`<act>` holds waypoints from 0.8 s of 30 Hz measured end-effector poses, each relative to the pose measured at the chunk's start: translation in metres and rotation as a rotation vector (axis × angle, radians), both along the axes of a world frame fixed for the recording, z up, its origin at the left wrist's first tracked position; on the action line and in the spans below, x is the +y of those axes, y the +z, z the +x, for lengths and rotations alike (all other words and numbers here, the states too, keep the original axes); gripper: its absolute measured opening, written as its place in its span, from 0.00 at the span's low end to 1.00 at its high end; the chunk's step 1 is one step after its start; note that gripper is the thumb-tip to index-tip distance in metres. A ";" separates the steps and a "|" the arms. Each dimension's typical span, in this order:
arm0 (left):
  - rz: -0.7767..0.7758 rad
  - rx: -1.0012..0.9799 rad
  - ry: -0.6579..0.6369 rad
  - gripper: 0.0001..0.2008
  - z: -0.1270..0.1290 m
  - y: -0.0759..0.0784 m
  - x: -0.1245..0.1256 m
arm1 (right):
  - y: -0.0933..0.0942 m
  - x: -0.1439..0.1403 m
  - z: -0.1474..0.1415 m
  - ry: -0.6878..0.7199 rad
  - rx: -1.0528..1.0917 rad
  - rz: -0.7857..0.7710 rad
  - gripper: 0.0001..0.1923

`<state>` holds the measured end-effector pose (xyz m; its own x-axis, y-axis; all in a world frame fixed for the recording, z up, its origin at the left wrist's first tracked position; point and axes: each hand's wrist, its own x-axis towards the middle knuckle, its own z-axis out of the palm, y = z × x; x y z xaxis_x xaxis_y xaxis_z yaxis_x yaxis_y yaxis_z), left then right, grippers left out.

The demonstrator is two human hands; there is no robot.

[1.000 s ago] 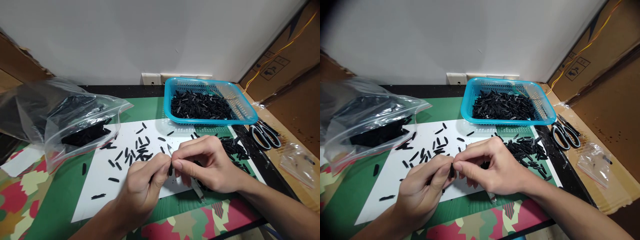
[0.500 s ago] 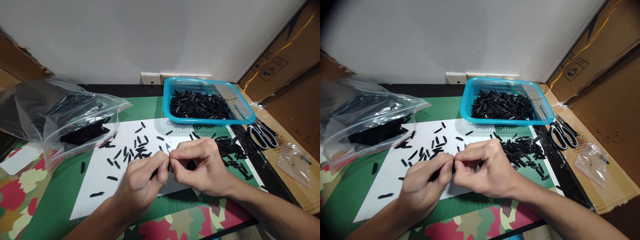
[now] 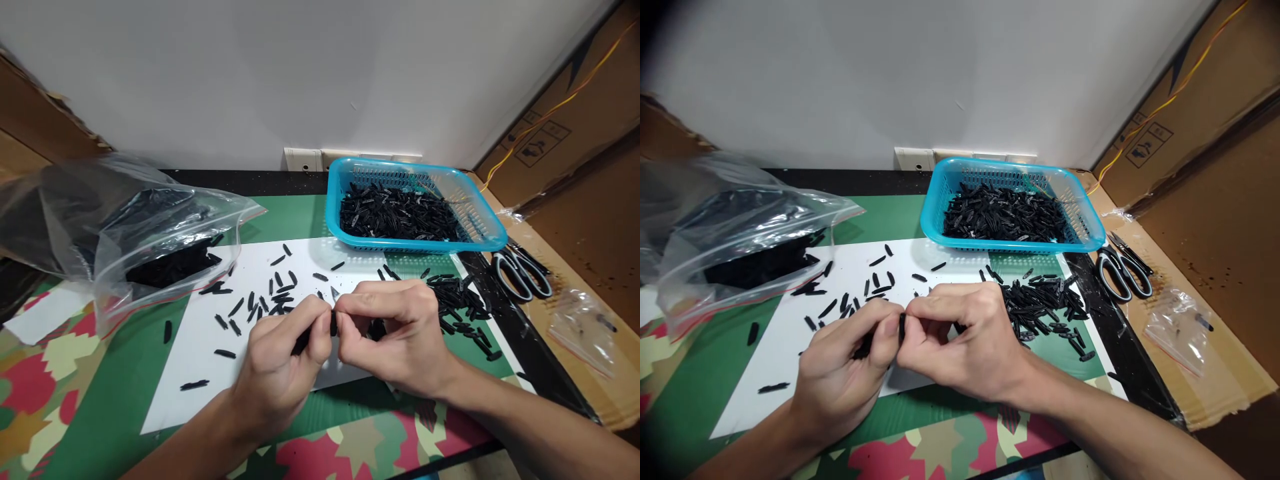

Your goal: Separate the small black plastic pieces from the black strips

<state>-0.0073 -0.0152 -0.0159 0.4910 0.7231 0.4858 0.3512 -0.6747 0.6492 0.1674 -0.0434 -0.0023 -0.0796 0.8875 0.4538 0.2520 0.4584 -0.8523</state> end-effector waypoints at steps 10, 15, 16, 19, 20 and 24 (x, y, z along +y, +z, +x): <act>-0.223 -0.236 -0.068 0.13 -0.004 -0.007 -0.006 | -0.001 0.013 0.011 -0.032 0.181 -0.192 0.10; -0.311 -0.314 -0.078 0.14 -0.001 -0.007 -0.007 | 0.000 0.007 0.011 0.073 0.285 -0.164 0.05; -0.318 -0.316 -0.083 0.14 -0.001 -0.006 -0.007 | -0.001 0.006 0.012 0.079 0.291 -0.166 0.06; -0.325 -0.324 -0.103 0.14 -0.002 -0.007 -0.008 | -0.007 0.004 0.015 0.069 0.307 -0.186 0.12; -0.325 -0.327 -0.104 0.14 -0.002 -0.007 -0.008 | -0.009 0.004 0.016 0.064 0.314 -0.195 0.15; -0.349 -0.329 -0.080 0.14 -0.002 -0.008 -0.009 | -0.010 0.004 0.017 0.086 0.196 -0.187 0.22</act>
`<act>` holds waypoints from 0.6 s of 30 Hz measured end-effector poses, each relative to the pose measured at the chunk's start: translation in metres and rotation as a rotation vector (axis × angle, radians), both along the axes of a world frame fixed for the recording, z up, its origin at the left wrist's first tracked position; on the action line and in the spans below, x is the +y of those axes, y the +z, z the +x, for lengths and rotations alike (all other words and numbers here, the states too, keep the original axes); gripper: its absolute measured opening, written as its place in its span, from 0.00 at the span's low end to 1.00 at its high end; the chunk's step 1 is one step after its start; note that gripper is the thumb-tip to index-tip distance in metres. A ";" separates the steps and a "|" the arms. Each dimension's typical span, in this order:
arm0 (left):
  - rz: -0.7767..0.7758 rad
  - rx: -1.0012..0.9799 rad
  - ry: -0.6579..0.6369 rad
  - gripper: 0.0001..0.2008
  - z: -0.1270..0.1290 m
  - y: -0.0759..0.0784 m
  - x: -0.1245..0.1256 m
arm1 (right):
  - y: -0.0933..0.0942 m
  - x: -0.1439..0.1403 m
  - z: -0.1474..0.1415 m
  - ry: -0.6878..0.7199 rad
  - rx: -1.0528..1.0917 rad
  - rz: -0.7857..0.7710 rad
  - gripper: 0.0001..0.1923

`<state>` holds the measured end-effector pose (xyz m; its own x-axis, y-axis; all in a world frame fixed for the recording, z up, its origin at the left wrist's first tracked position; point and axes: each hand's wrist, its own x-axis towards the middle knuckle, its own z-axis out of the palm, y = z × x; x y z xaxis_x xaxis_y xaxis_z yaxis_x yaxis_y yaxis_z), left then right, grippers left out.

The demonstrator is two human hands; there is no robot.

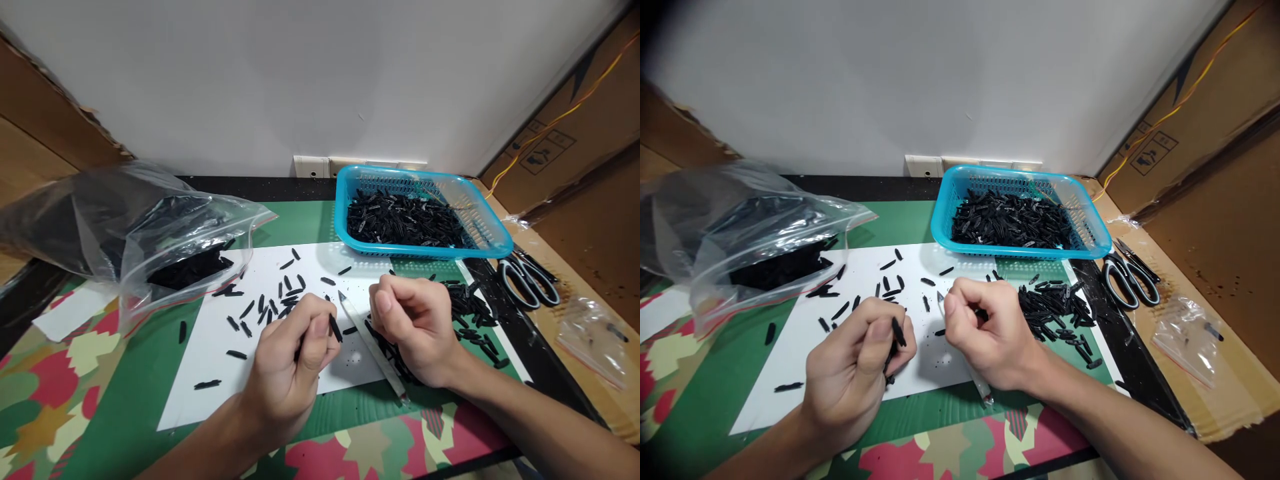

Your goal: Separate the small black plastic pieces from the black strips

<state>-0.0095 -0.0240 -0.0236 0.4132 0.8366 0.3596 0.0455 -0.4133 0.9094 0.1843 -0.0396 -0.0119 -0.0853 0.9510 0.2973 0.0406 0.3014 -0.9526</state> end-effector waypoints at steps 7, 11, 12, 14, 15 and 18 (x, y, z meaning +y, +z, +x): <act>-0.123 0.022 0.086 0.17 0.001 0.003 0.003 | 0.007 0.000 -0.004 0.138 -0.220 0.210 0.18; -0.120 0.054 0.103 0.19 0.000 0.006 0.005 | 0.000 -0.001 -0.007 0.072 -0.272 0.282 0.08; -0.134 0.046 0.104 0.19 0.000 0.006 0.005 | -0.001 -0.001 -0.007 0.064 -0.281 0.288 0.05; -0.181 0.018 0.095 0.19 0.000 0.005 0.005 | -0.001 0.000 -0.007 0.047 -0.279 0.275 0.01; -0.204 0.007 0.082 0.19 0.000 0.005 0.005 | -0.001 0.000 -0.006 0.034 -0.273 0.264 0.01; -0.237 -0.006 0.036 0.19 0.000 0.006 0.003 | 0.002 0.001 -0.004 -0.009 -0.261 0.243 0.03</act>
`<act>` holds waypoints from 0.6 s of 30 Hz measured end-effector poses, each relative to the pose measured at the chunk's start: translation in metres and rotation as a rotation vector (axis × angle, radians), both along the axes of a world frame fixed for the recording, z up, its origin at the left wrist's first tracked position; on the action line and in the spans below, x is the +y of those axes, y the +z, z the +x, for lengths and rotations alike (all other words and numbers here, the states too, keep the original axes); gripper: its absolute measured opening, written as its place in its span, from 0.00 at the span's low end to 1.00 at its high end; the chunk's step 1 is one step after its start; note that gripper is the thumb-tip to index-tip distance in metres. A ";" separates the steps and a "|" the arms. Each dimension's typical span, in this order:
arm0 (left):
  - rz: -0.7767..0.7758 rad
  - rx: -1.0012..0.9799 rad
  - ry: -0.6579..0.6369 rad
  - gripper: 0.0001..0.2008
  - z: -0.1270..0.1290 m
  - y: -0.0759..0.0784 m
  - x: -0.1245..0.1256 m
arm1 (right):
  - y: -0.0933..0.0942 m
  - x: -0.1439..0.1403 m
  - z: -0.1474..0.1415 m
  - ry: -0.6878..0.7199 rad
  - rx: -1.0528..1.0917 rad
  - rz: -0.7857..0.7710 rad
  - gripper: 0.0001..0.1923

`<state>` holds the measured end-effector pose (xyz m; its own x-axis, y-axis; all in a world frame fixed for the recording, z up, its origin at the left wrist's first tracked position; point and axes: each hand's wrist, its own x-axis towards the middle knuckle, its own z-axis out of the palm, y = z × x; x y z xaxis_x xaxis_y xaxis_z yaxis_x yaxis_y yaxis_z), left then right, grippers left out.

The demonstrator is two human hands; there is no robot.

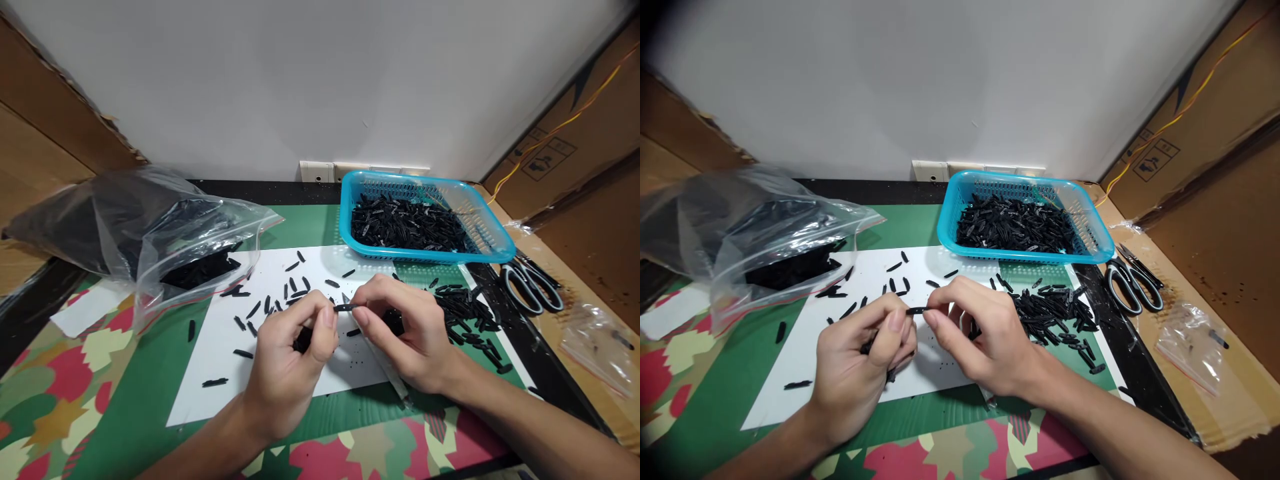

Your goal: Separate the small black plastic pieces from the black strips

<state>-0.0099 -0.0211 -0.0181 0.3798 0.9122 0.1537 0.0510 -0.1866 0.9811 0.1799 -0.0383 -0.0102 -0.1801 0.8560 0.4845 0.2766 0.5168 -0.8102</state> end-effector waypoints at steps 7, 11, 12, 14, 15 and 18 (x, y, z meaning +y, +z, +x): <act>-0.041 -0.058 -0.039 0.20 0.001 0.004 -0.002 | -0.001 0.000 0.003 0.013 -0.020 0.035 0.05; -0.114 -0.125 -0.067 0.21 0.002 0.007 -0.003 | -0.001 0.001 0.002 -0.019 -0.026 0.070 0.03; -0.132 -0.146 -0.076 0.20 0.002 0.007 -0.004 | -0.001 0.001 0.002 -0.028 -0.029 0.076 0.03; -0.162 -0.184 -0.083 0.20 0.003 0.008 -0.004 | -0.001 0.002 0.001 -0.040 -0.040 0.090 0.03; -0.173 -0.199 -0.082 0.20 0.004 0.009 -0.005 | -0.001 0.003 0.000 -0.048 -0.050 0.100 0.03; -0.218 -0.227 -0.074 0.19 0.005 0.010 -0.003 | 0.000 0.007 0.005 -0.116 -0.155 0.213 0.05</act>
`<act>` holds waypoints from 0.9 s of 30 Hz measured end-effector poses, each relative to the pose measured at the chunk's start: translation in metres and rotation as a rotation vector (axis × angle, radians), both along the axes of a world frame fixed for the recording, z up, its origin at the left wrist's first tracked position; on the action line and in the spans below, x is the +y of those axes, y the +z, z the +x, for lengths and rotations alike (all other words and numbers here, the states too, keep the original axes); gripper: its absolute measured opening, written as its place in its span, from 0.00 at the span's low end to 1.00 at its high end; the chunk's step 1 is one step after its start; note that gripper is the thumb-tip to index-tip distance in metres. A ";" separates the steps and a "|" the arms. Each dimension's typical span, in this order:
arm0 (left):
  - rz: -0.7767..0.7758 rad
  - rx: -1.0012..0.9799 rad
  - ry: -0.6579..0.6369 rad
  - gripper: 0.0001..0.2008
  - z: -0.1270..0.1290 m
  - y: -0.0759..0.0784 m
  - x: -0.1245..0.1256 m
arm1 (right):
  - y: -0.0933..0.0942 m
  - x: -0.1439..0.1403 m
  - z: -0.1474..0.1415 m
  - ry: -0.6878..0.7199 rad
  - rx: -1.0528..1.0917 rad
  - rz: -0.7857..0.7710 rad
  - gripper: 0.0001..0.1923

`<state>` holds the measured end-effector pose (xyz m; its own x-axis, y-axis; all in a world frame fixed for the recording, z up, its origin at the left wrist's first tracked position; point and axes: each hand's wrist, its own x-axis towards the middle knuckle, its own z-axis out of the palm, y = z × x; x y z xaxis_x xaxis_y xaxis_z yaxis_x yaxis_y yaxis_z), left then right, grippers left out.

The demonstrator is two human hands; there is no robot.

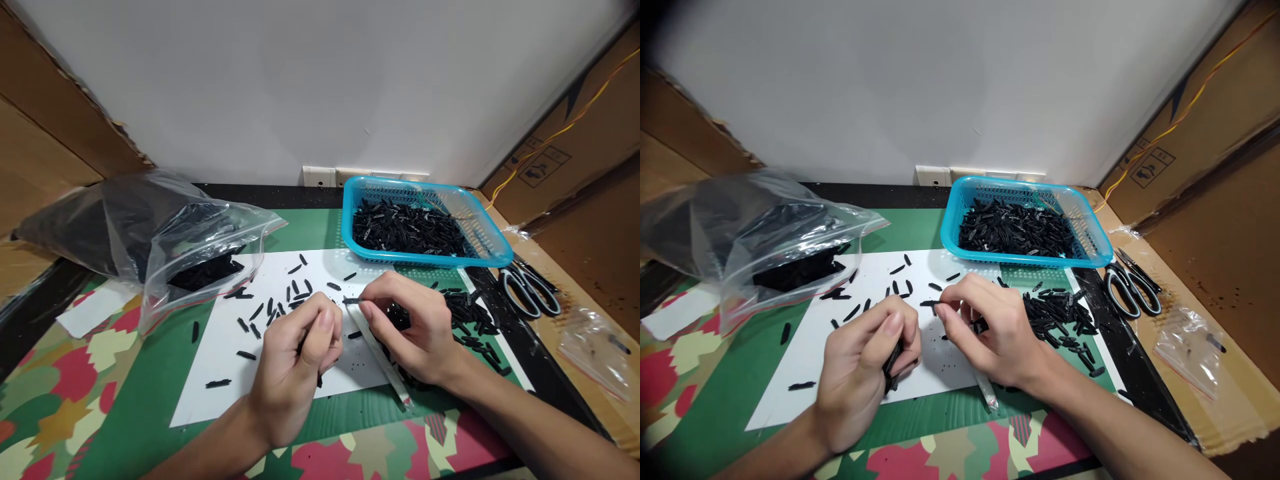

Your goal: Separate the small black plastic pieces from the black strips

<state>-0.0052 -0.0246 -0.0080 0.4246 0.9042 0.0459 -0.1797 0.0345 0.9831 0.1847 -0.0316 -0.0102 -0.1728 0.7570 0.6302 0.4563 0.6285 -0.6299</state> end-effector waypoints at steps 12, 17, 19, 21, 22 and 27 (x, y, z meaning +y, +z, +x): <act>-0.261 -0.061 -0.178 0.19 -0.001 0.009 0.004 | 0.016 0.007 0.038 -0.174 -0.092 0.301 0.06; -0.222 -0.046 -0.293 0.18 -0.001 0.003 0.000 | 0.006 -0.006 0.005 -0.002 -0.140 0.304 0.05; -0.218 -0.055 -0.298 0.18 -0.002 0.002 -0.001 | 0.003 -0.007 0.000 -0.005 -0.140 0.321 0.05; -0.199 -0.054 -0.289 0.17 -0.003 0.001 -0.002 | 0.001 -0.006 0.000 -0.019 -0.140 0.333 0.05; -0.188 -0.048 -0.286 0.17 -0.003 0.001 -0.002 | 0.001 -0.006 0.000 -0.025 -0.143 0.339 0.05; -0.157 -0.022 -0.274 0.16 -0.004 0.002 -0.002 | 0.001 -0.006 0.004 -0.026 -0.174 0.330 0.04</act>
<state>-0.0091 -0.0267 -0.0056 0.6539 0.7530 -0.0737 -0.1640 0.2361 0.9578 0.1882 -0.0377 -0.0096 -0.2826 0.5235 0.8038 0.5571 0.7717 -0.3068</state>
